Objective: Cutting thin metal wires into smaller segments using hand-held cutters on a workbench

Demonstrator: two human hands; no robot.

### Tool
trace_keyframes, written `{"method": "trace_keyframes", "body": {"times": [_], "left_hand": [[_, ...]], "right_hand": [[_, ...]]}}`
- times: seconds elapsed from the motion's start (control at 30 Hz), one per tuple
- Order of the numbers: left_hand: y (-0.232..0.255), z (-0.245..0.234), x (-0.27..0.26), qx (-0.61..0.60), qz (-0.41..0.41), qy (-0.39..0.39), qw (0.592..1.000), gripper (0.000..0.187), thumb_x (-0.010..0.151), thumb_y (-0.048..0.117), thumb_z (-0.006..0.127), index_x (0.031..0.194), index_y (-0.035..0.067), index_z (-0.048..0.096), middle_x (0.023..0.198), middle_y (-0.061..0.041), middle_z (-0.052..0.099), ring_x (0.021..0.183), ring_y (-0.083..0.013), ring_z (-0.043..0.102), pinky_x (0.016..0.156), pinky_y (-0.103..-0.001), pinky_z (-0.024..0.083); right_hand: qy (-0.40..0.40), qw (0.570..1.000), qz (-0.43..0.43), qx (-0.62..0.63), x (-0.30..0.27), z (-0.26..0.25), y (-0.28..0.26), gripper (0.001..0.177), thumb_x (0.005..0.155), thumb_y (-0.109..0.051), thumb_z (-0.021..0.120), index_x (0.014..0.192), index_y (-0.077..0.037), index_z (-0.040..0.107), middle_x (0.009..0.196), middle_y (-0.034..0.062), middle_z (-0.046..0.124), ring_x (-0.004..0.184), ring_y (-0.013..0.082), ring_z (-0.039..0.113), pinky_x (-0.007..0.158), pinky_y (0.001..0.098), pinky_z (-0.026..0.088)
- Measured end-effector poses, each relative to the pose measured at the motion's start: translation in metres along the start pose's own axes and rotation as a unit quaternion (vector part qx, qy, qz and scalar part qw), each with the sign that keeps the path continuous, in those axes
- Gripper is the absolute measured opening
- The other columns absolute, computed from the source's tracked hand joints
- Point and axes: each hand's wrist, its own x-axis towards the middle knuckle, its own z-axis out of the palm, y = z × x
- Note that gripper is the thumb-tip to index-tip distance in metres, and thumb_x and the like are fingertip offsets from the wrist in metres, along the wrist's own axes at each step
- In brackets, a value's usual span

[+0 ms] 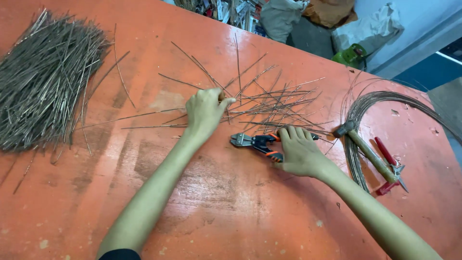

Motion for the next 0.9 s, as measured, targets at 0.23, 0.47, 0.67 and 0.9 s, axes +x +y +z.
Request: {"method": "trace_keyframes", "body": {"times": [0.23,0.47,0.67,0.9], "left_hand": [[0.027,0.027,-0.014,-0.007,0.073,-0.06,0.995,0.024,0.092,0.038,0.073,0.08,0.019,0.067,0.074,-0.008,0.071,0.081,-0.0363,0.074,0.069,-0.053,0.058],[0.059,0.079,-0.024,-0.012,0.172,-0.038,0.984,0.022,0.097,0.04,0.063,0.088,0.02,0.06,0.078,-0.004,0.067,0.078,-0.0364,0.071,0.062,-0.05,0.057],[0.059,0.099,-0.025,0.055,0.24,0.022,0.969,0.021,0.098,0.041,0.06,0.093,0.022,0.054,0.077,0.002,0.06,0.073,-0.0278,0.071,0.059,-0.042,0.058],[0.036,0.105,-0.009,0.129,0.274,0.081,0.949,0.029,0.099,0.052,0.056,0.096,0.023,0.056,0.077,0.006,0.058,0.069,-0.0183,0.071,0.058,-0.032,0.057]], "right_hand": [[-0.011,0.996,-0.028,0.089,0.007,0.003,0.006,0.093,0.085,-0.069,0.067,0.147,-0.005,0.039,0.136,0.02,0.045,0.134,0.0439,0.045,0.121,0.0641,0.026],[0.26,0.822,-0.084,0.499,0.035,0.025,0.026,0.02,0.108,-0.015,0.053,0.107,-0.002,0.069,0.091,0.0169,0.07,0.093,0.0283,0.07,0.09,0.045,0.054],[0.27,0.794,-0.1,0.535,0.037,0.035,0.041,0.022,0.105,-0.013,0.058,0.093,-0.002,0.071,0.079,0.013,0.071,0.081,0.0223,0.071,0.083,0.0397,0.056],[0.342,0.745,-0.058,0.57,0.055,0.054,0.054,0.023,0.106,-0.01,0.057,0.089,0.002,0.067,0.072,0.0159,0.068,0.072,0.0238,0.068,0.074,0.0388,0.056]]}}
